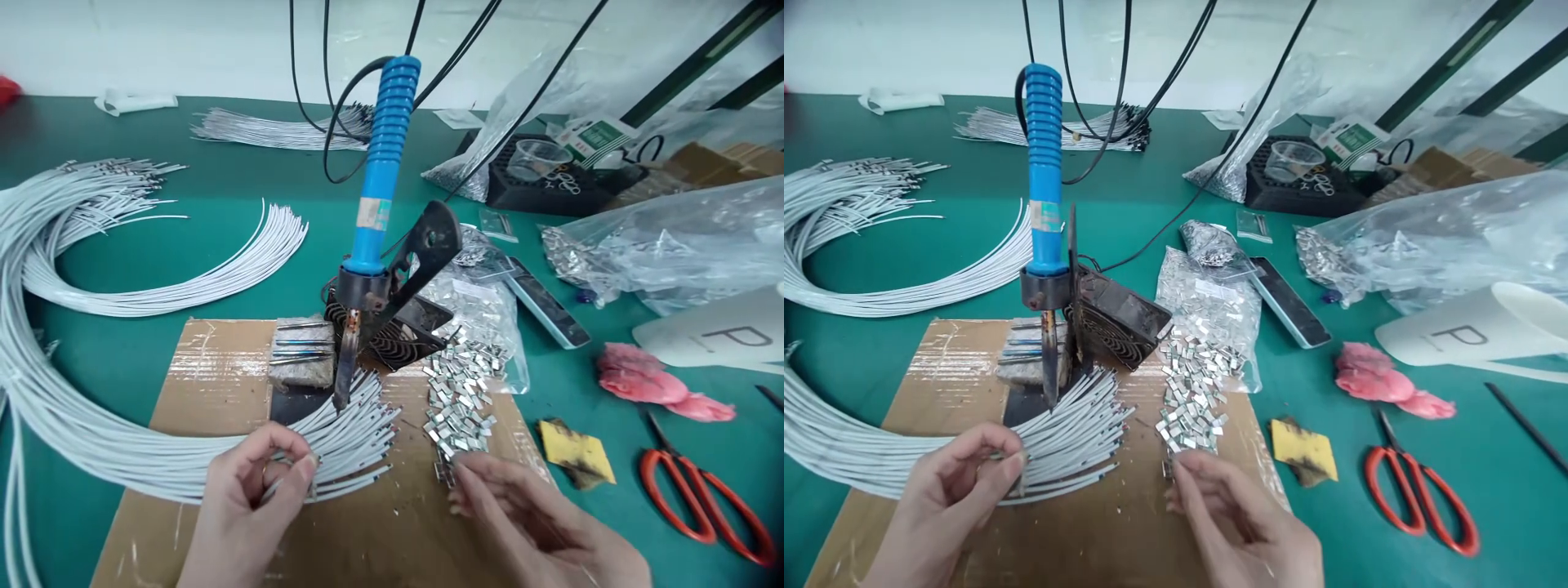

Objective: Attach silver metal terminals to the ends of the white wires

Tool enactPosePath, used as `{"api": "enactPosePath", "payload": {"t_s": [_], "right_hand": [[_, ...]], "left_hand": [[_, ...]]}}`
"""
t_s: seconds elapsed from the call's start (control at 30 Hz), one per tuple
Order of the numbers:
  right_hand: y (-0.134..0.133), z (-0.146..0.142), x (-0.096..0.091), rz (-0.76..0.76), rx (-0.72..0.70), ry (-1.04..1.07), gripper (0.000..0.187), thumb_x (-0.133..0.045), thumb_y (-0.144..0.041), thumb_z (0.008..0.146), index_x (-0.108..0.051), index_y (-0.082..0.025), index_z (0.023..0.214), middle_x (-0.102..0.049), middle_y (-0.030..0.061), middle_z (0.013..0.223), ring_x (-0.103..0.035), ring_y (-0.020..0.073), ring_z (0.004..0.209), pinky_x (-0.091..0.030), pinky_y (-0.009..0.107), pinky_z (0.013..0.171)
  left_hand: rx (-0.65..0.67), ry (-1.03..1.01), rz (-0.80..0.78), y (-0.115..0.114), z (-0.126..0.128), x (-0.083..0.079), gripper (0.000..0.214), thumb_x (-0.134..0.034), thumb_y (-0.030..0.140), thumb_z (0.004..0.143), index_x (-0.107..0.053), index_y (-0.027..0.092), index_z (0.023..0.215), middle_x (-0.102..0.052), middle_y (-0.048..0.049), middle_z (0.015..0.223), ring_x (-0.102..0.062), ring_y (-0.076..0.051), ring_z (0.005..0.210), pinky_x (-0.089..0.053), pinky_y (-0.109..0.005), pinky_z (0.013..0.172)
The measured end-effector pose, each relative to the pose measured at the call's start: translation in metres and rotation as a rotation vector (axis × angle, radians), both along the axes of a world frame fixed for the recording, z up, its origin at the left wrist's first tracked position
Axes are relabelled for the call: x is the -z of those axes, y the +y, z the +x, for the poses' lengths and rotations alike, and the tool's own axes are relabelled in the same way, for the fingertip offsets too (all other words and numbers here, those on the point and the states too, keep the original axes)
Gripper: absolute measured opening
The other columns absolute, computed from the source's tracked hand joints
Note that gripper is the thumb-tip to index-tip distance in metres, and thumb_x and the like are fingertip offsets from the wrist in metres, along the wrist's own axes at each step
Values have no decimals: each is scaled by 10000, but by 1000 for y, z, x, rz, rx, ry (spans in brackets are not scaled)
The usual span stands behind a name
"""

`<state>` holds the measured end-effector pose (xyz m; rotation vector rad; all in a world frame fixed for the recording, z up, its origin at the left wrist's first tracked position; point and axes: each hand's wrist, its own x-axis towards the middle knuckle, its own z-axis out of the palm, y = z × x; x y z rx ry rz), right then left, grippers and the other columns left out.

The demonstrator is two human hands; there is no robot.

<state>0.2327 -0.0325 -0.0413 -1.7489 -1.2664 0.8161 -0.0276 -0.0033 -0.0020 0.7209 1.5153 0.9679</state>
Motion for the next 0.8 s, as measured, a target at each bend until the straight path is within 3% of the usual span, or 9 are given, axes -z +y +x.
{"api": "enactPosePath", "payload": {"t_s": [0.07, 0.2, 0.3, 0.53, 0.8], "right_hand": [[5, -27, -9, 12, -13, 157, 206, -837, -373, 819, -849, -219, 955, -809, 51, 702, -770, 217, 555, -661, 235, 543], [14, -75, -21, 25, -7, 486, 98, -827, -349, 843, -855, -261, 876, -756, 28, 669, -722, 177, 543, -638, 231, 550], [17, -94, -26, -20, -55, 630, 67, -830, -336, 841, -862, -279, 856, -708, 14, 703, -673, 134, 538, -594, 195, 521], [18, -103, -30, -71, -135, 638, 184, -817, -396, 849, -850, -224, 793, -687, 39, 727, -588, 112, 527, -511, 189, 472], [19, -99, -25, -49, -212, 607, 111, -777, -313, 893, -880, -273, 907, -705, 32, 738, -593, 117, 561, -484, 198, 500]], "left_hand": [[34, -9, 12, -2, -1, 4, 262, -870, 380, 712, -710, 178, 662, -402, 77, 457, -235, -74, 471, -134, -243, 487], [40, -17, 61, -6, -2, 12, 238, -827, 392, 762, -735, 191, 673, -641, -23, 679, -339, -81, 499, -212, -239, 489], [57, -10, 65, -9, -1, 13, 244, -824, 394, 760, -735, 187, 667, -676, -50, 745, -409, -96, 524, -237, -226, 479], [59, -35, 67, -7, 4, 4, 202, -857, 321, 708, -719, 191, 638, -693, -27, 718, -400, -79, 492, -286, -198, 460], [41, -62, 67, -6, 5, 5, 203, -858, 292, 698, -709, 188, 608, -696, -24, 740, -504, -96, 535, -341, -182, 484]]}}
